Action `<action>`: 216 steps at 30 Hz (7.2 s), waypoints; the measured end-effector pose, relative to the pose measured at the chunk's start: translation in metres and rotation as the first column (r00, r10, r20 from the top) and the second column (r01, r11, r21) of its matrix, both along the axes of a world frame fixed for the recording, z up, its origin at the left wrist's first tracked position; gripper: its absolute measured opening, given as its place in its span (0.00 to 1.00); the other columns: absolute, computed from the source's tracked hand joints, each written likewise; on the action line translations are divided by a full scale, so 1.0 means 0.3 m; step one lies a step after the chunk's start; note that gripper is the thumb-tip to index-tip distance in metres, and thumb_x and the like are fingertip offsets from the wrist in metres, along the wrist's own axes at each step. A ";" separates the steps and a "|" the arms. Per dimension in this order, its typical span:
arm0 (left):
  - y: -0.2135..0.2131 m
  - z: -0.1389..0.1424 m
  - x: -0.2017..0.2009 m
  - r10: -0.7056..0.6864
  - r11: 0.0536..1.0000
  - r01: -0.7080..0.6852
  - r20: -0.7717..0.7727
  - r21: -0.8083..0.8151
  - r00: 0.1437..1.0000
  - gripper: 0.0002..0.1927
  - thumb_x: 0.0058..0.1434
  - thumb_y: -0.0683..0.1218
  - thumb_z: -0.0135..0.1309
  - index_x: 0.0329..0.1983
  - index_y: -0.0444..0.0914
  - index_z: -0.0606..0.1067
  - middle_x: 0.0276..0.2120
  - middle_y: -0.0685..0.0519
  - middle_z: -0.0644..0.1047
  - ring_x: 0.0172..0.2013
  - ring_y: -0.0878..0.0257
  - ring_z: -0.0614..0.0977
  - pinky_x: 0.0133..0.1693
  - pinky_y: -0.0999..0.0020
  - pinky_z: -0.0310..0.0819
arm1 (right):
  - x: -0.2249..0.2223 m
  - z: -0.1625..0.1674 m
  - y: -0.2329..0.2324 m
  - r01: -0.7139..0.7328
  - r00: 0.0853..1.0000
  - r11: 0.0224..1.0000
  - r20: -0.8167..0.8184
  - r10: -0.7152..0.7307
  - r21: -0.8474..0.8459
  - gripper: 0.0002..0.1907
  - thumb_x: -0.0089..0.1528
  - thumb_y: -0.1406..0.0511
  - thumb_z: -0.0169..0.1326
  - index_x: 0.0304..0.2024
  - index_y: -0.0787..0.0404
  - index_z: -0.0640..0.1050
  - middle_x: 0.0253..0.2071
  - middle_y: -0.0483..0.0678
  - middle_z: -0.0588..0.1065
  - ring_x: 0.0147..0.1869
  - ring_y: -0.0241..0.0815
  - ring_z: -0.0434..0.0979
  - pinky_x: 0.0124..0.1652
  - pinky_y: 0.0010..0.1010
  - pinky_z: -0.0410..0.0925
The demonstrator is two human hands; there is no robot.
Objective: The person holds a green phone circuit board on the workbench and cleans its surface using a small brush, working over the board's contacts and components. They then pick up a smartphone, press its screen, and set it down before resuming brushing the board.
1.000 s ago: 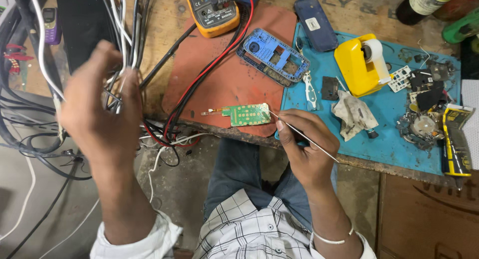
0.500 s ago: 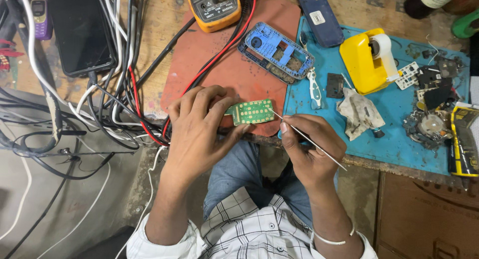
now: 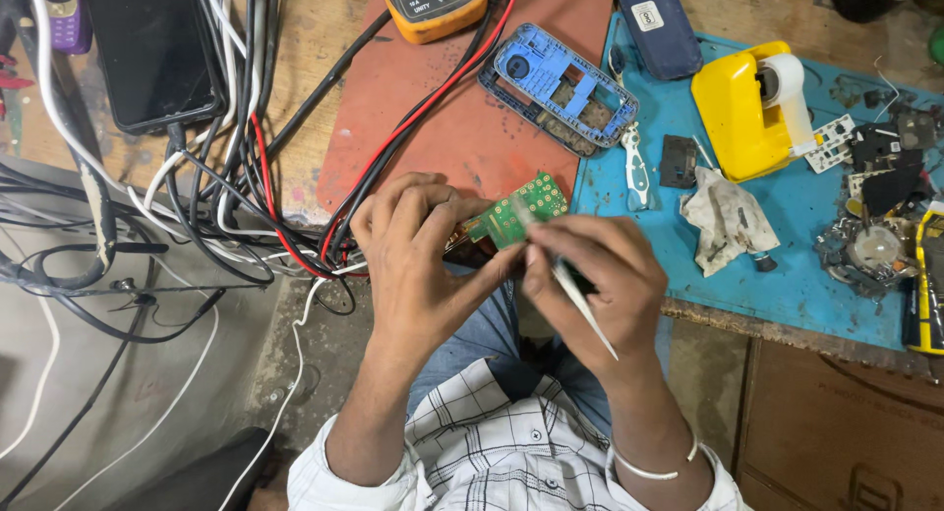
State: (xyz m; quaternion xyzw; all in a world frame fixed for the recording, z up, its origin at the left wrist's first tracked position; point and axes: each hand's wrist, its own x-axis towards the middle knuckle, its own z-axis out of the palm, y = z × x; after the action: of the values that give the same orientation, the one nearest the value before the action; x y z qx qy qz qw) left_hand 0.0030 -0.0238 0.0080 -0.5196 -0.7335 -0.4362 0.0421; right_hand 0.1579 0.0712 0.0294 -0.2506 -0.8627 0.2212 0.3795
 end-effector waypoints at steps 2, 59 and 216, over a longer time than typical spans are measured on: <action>0.003 -0.001 -0.004 -0.018 1.000 0.018 0.010 -0.004 1.000 0.24 0.50 0.56 0.72 0.47 0.44 0.80 0.45 0.55 0.75 0.58 0.54 0.74 0.58 0.54 0.56 | -0.013 -0.006 0.006 -0.083 0.997 0.996 0.008 0.083 0.011 0.14 0.55 0.71 0.68 0.44 0.61 0.83 0.43 0.46 0.79 0.45 0.45 0.78 0.46 0.34 0.72; 0.021 -0.012 -0.020 -0.003 1.000 0.003 0.021 -0.004 1.000 0.22 0.53 0.57 0.72 0.46 0.44 0.80 0.46 0.55 0.77 0.57 0.55 0.74 0.59 0.55 0.55 | -0.027 -0.047 0.008 0.072 0.994 0.992 -0.079 -0.081 -0.107 0.15 0.60 0.70 0.67 0.49 0.63 0.82 0.48 0.48 0.81 0.50 0.43 0.79 0.54 0.33 0.70; 0.040 -0.032 0.027 0.021 1.000 -0.022 -0.021 -0.005 1.000 0.22 0.52 0.56 0.74 0.44 0.43 0.79 0.46 0.55 0.77 0.57 0.54 0.74 0.62 0.54 0.55 | 0.065 -0.066 0.043 0.042 0.998 0.998 -0.050 -0.044 -0.046 0.14 0.60 0.74 0.67 0.47 0.61 0.81 0.46 0.47 0.81 0.47 0.44 0.79 0.50 0.32 0.70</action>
State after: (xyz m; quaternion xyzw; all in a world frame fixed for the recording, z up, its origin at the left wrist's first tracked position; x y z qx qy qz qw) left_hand 0.0112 -0.0118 -0.0017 -0.5164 -0.7396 -0.4284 0.0533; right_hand 0.1773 0.0841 0.0096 -0.2719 -0.8420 0.2386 0.4002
